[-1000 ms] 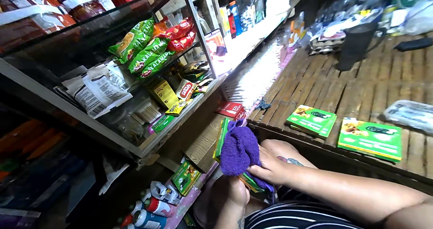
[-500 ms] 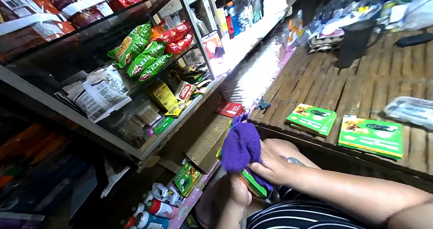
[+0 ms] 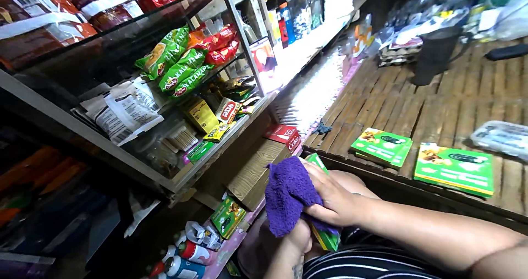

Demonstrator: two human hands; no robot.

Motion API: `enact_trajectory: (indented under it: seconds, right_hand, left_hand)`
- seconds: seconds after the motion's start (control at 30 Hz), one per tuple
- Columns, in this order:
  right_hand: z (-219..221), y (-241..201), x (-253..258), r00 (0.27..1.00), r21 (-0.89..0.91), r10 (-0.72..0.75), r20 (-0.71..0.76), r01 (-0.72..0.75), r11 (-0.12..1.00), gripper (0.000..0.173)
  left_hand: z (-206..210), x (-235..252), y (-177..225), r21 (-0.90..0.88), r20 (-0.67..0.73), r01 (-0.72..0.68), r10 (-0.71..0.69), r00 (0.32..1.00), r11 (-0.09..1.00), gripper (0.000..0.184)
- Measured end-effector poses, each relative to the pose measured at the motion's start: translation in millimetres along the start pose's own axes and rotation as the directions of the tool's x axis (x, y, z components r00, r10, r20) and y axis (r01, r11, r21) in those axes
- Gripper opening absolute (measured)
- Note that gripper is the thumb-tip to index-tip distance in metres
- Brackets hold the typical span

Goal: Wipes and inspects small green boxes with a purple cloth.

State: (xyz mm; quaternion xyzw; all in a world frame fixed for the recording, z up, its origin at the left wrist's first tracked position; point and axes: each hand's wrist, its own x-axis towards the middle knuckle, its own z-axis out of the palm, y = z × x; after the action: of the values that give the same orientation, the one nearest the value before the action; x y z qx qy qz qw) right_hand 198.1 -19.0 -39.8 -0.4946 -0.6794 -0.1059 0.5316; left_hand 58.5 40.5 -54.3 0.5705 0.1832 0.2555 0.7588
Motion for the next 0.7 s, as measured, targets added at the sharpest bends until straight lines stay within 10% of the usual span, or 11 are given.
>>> enact_trajectory:
  seconds: [0.57, 0.7]
  right_hand:
    - [-9.3, 55.1, 5.7, 0.993, -0.007, 0.12, -0.02, -0.12, 0.993, 0.056]
    - [-8.2, 67.0, -0.5, 0.974, 0.05, 0.217, -0.062, -0.214, 0.976, 0.056]
  left_hand:
    - [4.1, 5.8, 13.0, -0.136, 0.095, 0.023, -0.01, 0.995, 0.99, 0.053]
    - [-0.7, 9.4, 14.3, -0.13, 0.138, -0.02, 0.038, 0.99, 0.991, 0.091]
